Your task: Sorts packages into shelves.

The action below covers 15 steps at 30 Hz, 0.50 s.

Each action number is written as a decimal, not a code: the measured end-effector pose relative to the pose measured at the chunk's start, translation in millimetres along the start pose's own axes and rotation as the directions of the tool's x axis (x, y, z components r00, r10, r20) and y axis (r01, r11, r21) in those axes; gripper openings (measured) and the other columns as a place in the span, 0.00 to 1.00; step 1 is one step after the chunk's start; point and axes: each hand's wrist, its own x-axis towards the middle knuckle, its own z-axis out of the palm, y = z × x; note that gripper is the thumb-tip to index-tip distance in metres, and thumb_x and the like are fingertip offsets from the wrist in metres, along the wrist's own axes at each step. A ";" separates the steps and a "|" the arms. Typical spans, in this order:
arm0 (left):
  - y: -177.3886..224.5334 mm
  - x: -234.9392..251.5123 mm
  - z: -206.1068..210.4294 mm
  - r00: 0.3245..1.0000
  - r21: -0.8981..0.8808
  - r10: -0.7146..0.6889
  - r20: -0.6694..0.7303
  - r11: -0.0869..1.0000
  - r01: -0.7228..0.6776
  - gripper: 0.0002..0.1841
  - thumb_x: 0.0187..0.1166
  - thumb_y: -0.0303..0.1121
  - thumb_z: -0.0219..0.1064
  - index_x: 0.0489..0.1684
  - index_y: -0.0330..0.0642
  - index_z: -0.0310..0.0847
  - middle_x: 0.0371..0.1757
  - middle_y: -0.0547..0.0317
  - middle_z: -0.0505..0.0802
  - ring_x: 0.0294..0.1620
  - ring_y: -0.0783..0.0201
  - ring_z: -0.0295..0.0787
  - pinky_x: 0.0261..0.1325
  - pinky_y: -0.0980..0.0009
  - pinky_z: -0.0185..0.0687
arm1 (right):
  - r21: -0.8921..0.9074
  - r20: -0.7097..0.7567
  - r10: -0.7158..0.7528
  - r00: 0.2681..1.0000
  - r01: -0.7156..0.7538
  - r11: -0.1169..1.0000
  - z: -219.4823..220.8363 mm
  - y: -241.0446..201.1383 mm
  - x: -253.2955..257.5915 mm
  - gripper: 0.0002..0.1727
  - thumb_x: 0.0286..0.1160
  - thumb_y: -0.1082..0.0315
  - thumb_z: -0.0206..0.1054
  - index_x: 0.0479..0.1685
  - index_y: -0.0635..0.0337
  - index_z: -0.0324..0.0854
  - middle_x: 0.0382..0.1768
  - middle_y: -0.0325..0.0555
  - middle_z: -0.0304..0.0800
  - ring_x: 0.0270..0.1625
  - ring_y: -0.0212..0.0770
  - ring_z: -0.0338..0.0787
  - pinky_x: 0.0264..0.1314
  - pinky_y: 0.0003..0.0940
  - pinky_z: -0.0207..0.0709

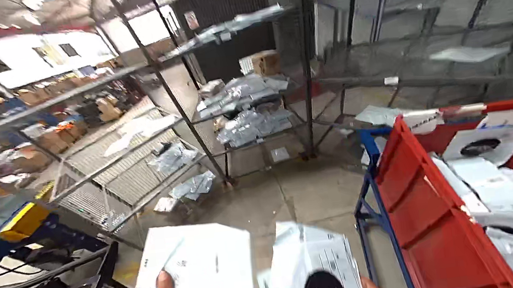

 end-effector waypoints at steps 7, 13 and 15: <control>-67.7 104.3 85.1 0.995 0.132 -0.001 0.104 0.991 -0.012 0.29 0.82 0.26 0.65 0.80 0.25 0.57 0.58 0.46 0.85 0.52 0.74 0.88 0.58 0.74 0.87 | 0.111 -0.206 -0.017 0.978 0.040 0.993 10.6 -63.8 175.0 0.35 0.54 0.74 0.82 0.67 0.67 0.72 0.49 0.55 0.95 0.48 0.47 0.97 0.53 0.45 0.94; -76.1 187.7 227.2 0.983 0.102 -0.052 0.174 0.994 0.035 0.35 0.75 0.24 0.72 0.81 0.28 0.58 0.63 0.42 0.84 0.56 0.64 0.88 0.59 0.66 0.88 | 0.080 -0.367 -0.003 0.930 0.035 0.996 2.3 -103.4 266.1 0.35 0.57 0.73 0.81 0.68 0.68 0.72 0.50 0.56 0.94 0.51 0.47 0.96 0.56 0.44 0.93; -52.8 231.4 298.1 0.974 0.013 0.013 0.226 1.000 -0.017 0.38 0.72 0.24 0.73 0.83 0.29 0.56 0.64 0.43 0.84 0.56 0.62 0.88 0.59 0.63 0.89 | 0.071 -0.425 -0.027 0.905 0.063 0.996 -3.4 -109.9 290.7 0.35 0.57 0.73 0.81 0.68 0.68 0.73 0.51 0.55 0.94 0.51 0.46 0.96 0.56 0.43 0.93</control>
